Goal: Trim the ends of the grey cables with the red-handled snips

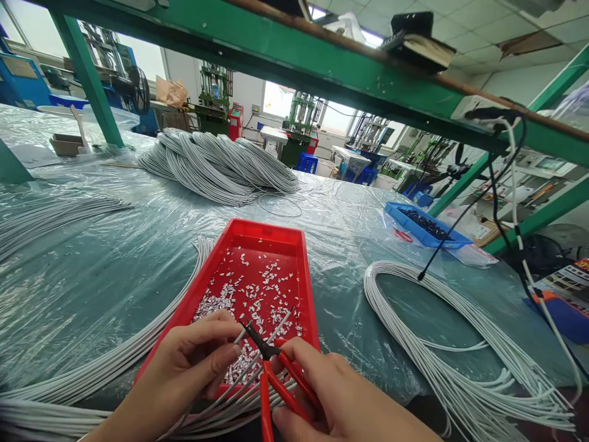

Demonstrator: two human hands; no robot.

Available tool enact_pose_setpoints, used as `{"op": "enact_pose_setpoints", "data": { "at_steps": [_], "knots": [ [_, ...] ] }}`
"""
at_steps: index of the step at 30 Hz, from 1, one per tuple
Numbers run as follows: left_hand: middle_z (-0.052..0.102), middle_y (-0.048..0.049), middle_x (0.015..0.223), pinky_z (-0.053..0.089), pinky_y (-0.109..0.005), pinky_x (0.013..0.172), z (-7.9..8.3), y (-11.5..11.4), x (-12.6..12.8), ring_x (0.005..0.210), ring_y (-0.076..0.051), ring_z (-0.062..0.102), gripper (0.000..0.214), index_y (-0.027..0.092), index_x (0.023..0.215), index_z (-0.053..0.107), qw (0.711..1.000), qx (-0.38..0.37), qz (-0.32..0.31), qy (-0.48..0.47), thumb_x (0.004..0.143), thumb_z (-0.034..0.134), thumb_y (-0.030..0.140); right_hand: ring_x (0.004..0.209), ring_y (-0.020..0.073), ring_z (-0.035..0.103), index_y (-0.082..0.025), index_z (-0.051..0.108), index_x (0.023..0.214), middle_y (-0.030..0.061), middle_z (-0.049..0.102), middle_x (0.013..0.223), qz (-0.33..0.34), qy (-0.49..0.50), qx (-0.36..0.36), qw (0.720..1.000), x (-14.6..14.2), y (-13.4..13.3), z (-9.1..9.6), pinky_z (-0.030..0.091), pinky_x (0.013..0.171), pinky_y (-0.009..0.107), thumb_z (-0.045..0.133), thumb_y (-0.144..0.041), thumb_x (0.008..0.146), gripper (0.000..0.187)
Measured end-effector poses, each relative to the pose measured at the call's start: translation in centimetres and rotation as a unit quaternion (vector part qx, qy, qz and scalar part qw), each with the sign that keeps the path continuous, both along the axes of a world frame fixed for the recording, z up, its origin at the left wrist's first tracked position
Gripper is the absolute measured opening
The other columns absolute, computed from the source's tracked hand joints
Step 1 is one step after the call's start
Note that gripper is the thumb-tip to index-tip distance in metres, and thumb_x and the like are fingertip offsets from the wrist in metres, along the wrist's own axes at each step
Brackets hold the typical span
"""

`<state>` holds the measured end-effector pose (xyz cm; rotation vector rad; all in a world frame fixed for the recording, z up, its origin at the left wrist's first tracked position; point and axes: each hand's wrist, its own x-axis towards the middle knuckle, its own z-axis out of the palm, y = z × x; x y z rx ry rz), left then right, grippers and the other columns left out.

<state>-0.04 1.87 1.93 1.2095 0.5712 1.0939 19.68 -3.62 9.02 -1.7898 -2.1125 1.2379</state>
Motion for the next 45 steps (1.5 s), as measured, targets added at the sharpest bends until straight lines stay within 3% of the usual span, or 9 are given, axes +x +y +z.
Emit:
{"op": "enact_pose_setpoints", "data": {
  "at_steps": [5, 11, 15, 18, 21, 25, 33, 40, 45],
  "knots": [
    [0.051, 0.0032, 0.053, 0.035, -0.015, 0.036, 0.0, 0.1, 0.4, 0.040, -0.008, 0.046, 0.012, 0.018, 0.071, 0.066, 0.995, -0.096, 0.033, -0.011, 0.065, 0.076, 0.017, 0.084, 0.0232, 0.054, -0.017, 0.050, 0.113, 0.0135, 0.054, 0.095, 0.031, -0.029, -0.034, 0.999, -0.5, 0.7, 1.1, 0.045, 0.075, 0.040, 0.037, -0.044, 0.083, 0.042],
    [0.061, -0.0024, 0.054, 0.036, -0.013, 0.040, -0.6, 0.5, -0.4, 0.041, -0.010, 0.056, 0.015, 0.015, 0.073, 0.066, 0.979, -0.148, -0.103, -0.093, 0.076, 0.072, 0.028, 0.093, 0.0253, 0.054, -0.019, 0.049, 0.115, 0.0142, 0.055, 0.103, 0.069, -0.064, -0.015, 0.995, -0.5, 0.8, 1.4, 0.044, 0.079, 0.042, 0.037, -0.038, 0.083, 0.039],
    [0.048, 0.0015, 0.047, 0.031, -0.012, 0.031, -0.5, 1.0, -0.8, 0.032, -0.005, 0.041, 0.016, 0.013, 0.067, 0.066, 0.895, -0.278, -0.288, -0.198, 0.074, 0.073, 0.025, 0.090, 0.0241, 0.055, -0.020, 0.048, 0.117, 0.0129, 0.056, 0.100, 0.113, -0.082, -0.018, 0.990, 0.0, 1.1, 2.0, 0.046, 0.076, 0.040, 0.036, -0.038, 0.085, 0.039],
    [0.041, 0.0050, 0.047, 0.028, -0.011, 0.027, -0.4, 1.0, -0.7, 0.027, -0.002, 0.027, 0.009, 0.013, 0.066, 0.066, 0.842, -0.342, -0.328, -0.258, 0.070, 0.074, 0.015, 0.086, 0.0199, 0.055, -0.024, 0.045, 0.122, 0.0087, 0.056, 0.097, 0.073, -0.079, -0.004, 0.994, 0.1, 1.5, 1.9, 0.046, 0.075, 0.034, 0.044, -0.035, 0.083, 0.040],
    [0.047, 0.0026, 0.049, 0.026, -0.010, 0.029, -0.6, 0.8, -0.4, 0.030, -0.002, 0.036, 0.014, 0.014, 0.071, 0.066, 0.889, -0.294, -0.270, -0.224, 0.077, 0.071, 0.025, 0.069, 0.0110, 0.054, -0.016, 0.043, 0.122, 0.0052, 0.057, 0.084, -0.040, 0.140, -0.020, 0.989, -1.2, 2.5, 0.8, 0.045, 0.061, 0.022, 0.055, -0.023, 0.076, 0.048],
    [0.056, -0.0017, 0.052, 0.029, -0.013, 0.036, -0.9, 0.2, -0.1, 0.038, -0.007, 0.050, 0.028, 0.013, 0.070, 0.063, 0.967, -0.170, -0.173, -0.083, 0.079, 0.067, 0.039, 0.045, 0.0042, 0.045, -0.009, 0.054, 0.079, -0.0029, 0.050, 0.055, -0.128, 0.360, -0.041, 0.923, -3.8, 3.7, -1.3, 0.031, 0.039, 0.013, 0.067, -0.019, 0.069, 0.019],
    [0.049, 0.0015, 0.059, 0.028, -0.019, 0.044, 0.4, 0.5, -1.0, 0.050, -0.010, 0.039, 0.024, 0.015, 0.068, 0.057, 0.993, -0.062, -0.094, 0.021, 0.078, 0.067, 0.034, 0.030, 0.0014, 0.017, -0.014, 0.035, 0.060, -0.0098, 0.024, 0.034, -0.146, 0.558, -0.190, 0.795, -5.4, 4.1, -3.9, 0.023, 0.040, 0.017, 0.056, -0.040, 0.079, 0.038],
    [0.054, 0.0012, 0.059, 0.032, -0.021, 0.051, 0.4, 1.0, -0.2, 0.055, -0.011, 0.044, 0.023, 0.015, 0.062, 0.054, 0.995, -0.086, -0.038, -0.022, 0.070, 0.074, 0.021, 0.053, 0.0042, 0.041, -0.008, 0.053, 0.066, -0.0017, 0.051, 0.056, -0.221, 0.493, 0.004, 0.842, -6.3, 3.9, -3.0, 0.030, 0.051, 0.016, 0.072, -0.014, 0.064, 0.020],
    [0.050, 0.0031, 0.053, 0.029, -0.015, 0.043, 0.9, 0.6, 0.3, 0.046, -0.007, 0.042, 0.026, 0.013, 0.062, 0.055, 0.991, -0.116, -0.037, -0.055, 0.069, 0.077, 0.026, 0.039, 0.0010, 0.023, -0.013, 0.037, 0.066, -0.0054, 0.034, 0.054, -0.216, 0.490, 0.000, 0.844, -6.3, 4.1, -2.8, 0.023, 0.043, 0.019, 0.051, -0.046, 0.081, 0.039]
  ]
}}
